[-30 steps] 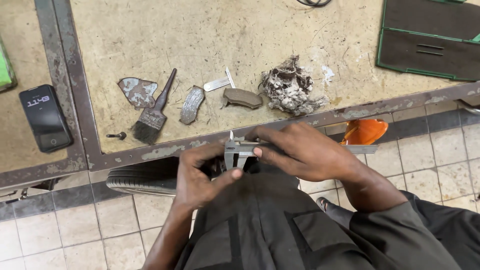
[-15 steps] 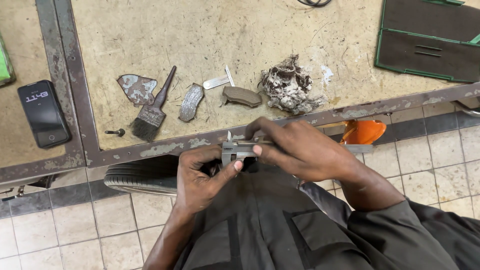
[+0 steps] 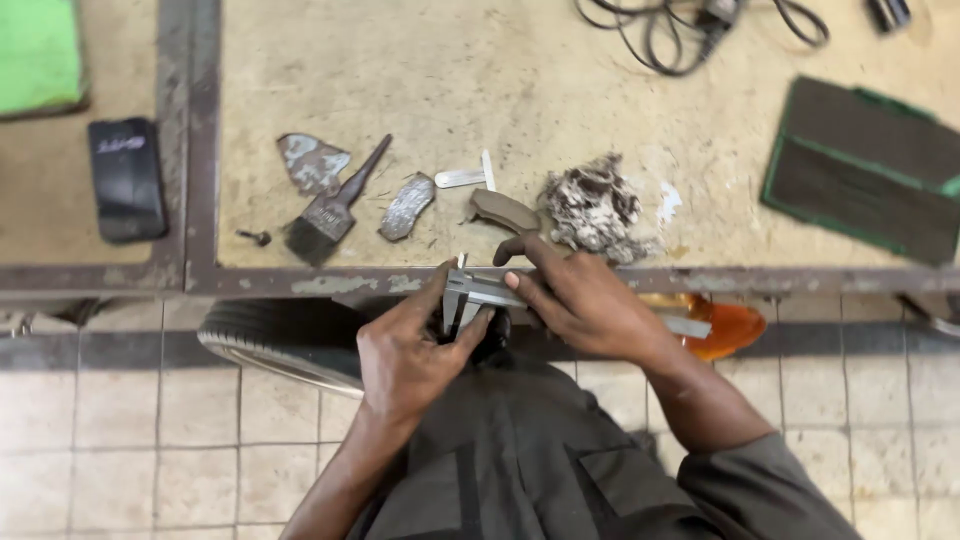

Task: Measure the thickness of brake pads with a vernier caliper and install them onto the car's brake assembly.

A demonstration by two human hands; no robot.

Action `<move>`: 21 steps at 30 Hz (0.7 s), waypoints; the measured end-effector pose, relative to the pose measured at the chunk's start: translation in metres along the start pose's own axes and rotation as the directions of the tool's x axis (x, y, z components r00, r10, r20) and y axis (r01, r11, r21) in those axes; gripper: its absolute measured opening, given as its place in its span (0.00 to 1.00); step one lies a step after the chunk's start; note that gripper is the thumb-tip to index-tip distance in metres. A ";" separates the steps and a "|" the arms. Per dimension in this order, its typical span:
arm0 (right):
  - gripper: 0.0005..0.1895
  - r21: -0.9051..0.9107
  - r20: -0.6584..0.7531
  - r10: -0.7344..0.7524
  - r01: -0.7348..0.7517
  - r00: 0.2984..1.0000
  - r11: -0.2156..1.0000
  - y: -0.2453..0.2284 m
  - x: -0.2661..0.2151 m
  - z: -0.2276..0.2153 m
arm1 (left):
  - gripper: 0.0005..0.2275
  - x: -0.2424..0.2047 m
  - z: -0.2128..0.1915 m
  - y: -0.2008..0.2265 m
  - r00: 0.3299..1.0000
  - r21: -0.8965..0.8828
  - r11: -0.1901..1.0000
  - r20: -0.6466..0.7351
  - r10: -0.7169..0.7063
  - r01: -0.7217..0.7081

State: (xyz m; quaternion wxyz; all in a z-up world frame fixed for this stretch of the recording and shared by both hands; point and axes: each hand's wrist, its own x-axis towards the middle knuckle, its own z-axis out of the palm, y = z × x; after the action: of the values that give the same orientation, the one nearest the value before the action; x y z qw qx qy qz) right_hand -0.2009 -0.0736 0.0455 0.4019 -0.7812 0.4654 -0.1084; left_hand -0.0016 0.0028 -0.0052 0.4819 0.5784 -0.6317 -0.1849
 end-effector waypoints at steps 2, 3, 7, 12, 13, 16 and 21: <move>0.17 -0.034 0.017 -0.060 0.061 0.998 0.998 0.001 0.005 0.004 | 0.26 -0.003 0.001 0.000 0.996 0.147 0.986 0.005 -0.085 0.084; 0.17 -0.055 0.012 -0.097 0.098 0.995 0.994 0.002 0.009 0.007 | 0.26 -0.004 0.002 0.000 0.986 0.280 0.948 0.032 -0.165 0.150; 0.16 -0.027 0.120 0.027 -0.024 0.992 0.999 -0.001 0.019 0.021 | 0.25 -0.023 -0.001 -0.006 0.973 0.304 0.926 -0.029 -0.228 0.226; 0.24 -0.136 0.152 -0.059 0.080 0.987 0.987 -0.028 0.020 0.031 | 0.23 -0.032 -0.021 -0.009 0.936 0.366 0.864 -0.063 -0.346 0.344; 0.24 -0.135 0.153 -0.070 0.091 0.986 0.987 -0.027 0.022 0.037 | 0.23 -0.035 -0.024 -0.013 0.936 0.371 0.862 -0.073 -0.344 0.346; 0.29 -0.049 0.129 -0.200 0.207 0.971 0.977 -0.022 0.030 0.059 | 0.22 -0.042 -0.038 -0.024 0.953 0.388 0.871 -0.094 -0.288 0.302; 0.25 -0.105 -0.020 -0.397 0.393 0.918 0.914 -0.019 0.062 0.092 | 0.26 -0.037 -0.078 -0.034 0.874 0.415 0.779 -0.101 -0.475 0.471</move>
State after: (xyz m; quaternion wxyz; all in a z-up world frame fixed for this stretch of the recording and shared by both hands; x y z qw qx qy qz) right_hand -0.1054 -0.0709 -0.0134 0.3230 -0.8756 0.3109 -0.1799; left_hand 0.0764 0.0528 -0.0098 0.2786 0.8084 -0.4934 -0.1593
